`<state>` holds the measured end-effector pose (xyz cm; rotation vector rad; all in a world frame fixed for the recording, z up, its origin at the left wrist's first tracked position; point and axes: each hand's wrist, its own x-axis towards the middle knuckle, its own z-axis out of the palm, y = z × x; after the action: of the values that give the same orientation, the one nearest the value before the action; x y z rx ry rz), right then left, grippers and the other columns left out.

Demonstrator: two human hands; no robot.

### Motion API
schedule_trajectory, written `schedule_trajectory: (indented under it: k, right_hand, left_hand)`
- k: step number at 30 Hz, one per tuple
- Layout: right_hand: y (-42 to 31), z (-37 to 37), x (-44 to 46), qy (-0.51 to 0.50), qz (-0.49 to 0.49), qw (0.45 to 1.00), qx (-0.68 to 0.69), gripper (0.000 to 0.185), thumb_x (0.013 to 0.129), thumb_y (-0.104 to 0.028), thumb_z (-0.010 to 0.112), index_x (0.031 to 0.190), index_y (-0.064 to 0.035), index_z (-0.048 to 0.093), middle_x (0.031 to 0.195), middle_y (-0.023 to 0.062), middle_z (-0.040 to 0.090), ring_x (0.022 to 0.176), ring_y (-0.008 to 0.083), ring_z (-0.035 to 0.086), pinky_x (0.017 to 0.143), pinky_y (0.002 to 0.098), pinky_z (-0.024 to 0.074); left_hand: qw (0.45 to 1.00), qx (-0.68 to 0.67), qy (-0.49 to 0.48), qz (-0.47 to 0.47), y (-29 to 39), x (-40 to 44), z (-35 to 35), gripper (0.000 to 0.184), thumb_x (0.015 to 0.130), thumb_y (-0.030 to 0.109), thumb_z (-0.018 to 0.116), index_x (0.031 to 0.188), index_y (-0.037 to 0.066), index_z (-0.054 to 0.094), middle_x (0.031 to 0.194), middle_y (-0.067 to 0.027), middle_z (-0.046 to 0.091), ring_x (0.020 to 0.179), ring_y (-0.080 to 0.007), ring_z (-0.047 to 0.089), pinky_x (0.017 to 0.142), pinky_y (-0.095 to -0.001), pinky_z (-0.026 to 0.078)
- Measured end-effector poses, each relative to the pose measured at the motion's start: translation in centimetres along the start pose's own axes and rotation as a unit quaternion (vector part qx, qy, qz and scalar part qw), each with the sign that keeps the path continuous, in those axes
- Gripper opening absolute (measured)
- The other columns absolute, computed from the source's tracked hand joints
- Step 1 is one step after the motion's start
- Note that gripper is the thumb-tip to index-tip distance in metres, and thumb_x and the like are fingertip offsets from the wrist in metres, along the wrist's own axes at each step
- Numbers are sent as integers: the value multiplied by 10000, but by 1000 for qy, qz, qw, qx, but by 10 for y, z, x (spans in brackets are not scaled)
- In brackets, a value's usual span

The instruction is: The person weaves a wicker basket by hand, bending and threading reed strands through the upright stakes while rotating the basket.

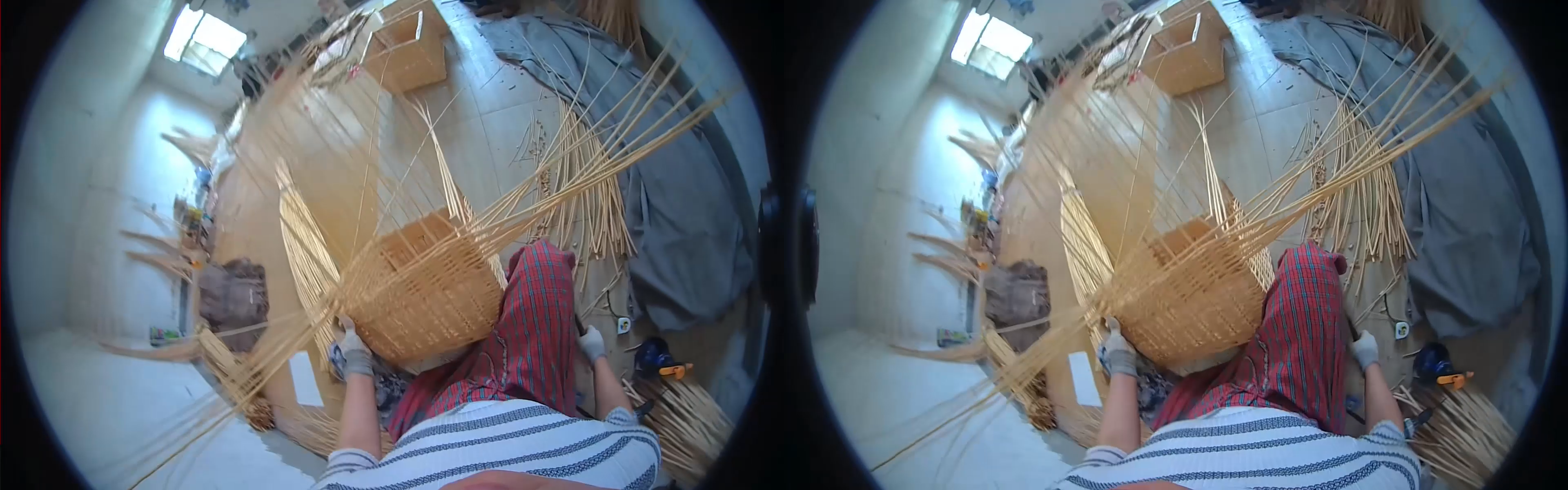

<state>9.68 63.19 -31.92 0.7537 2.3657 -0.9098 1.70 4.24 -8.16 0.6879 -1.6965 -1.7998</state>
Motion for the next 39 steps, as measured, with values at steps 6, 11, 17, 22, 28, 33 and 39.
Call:
schedule_trajectory:
  k: [6, 11, 17, 22, 28, 33, 39]
  right_hand:
    - [-166, -170, -146, 206, -323, 880, 281, 552, 950, -41, 591, 1467, -11, 400, 1276, 78, 582, 1083, 185, 591, 978, 307, 449]
    - [-348, -173, -225, -2, -484, 870, 96, 573, 877, -67, 623, 1434, -151, 520, 1164, 105, 654, 935, 204, 651, 873, 338, 529]
    - [-486, -79, -235, -130, -632, 753, -130, 430, 869, -194, 587, 1294, -234, 639, 1106, 117, 680, 997, 308, 671, 807, 401, 546]
    - [-553, -31, -225, -129, -602, 750, -241, 353, 839, -275, 605, 1163, -209, 729, 983, 122, 727, 952, 317, 688, 821, 430, 545]
    - [-599, -20, -215, -203, -609, 712, -284, 301, 753, -248, 610, 952, -87, 767, 969, 193, 729, 932, 347, 705, 787, 431, 568]
    - [-539, 6, -209, -198, -606, 753, -163, 325, 810, -279, 616, 1060, -117, 747, 1010, 174, 726, 956, 345, 694, 825, 434, 559]
    - [-524, -30, -236, -172, -588, 769, -185, 371, 868, -287, 610, 1210, -172, 698, 1040, 139, 723, 984, 328, 686, 883, 431, 539]
  left_hand:
    - [970, 243, -6, 6, 27, -21, 13, 650, 963, 472, 629, 1386, 3, 471, 1346, -130, 556, 1209, -241, 513, 1061, -348, 392]
    - [999, 2, 16, -33, 16, -11, 11, 452, 975, 251, 667, 1333, 7, 541, 1315, -68, 584, 1195, -190, 521, 1044, -298, 401]
    - [994, -84, -8, -68, 39, 5, 3, 339, 977, 218, 657, 1268, 48, 613, 1209, -55, 644, 1068, -176, 604, 924, -315, 520]
    - [988, -88, -71, -105, 38, 20, -10, 265, 957, 138, 678, 1207, 51, 662, 1122, -36, 689, 975, -157, 650, 829, -307, 577]
    - [990, -67, -31, -121, 40, 16, -6, 259, 933, 118, 705, 1172, 21, 681, 1104, -61, 700, 947, -166, 662, 793, -325, 593]
    - [993, -43, -15, -113, 38, 20, -5, 298, 923, 125, 717, 1192, 6, 666, 1116, -79, 696, 951, -189, 668, 775, -335, 602]
    - [987, -61, -51, -143, 21, 30, -28, 340, 909, 153, 735, 1209, 19, 647, 1150, -91, 683, 994, -225, 659, 821, -368, 595]
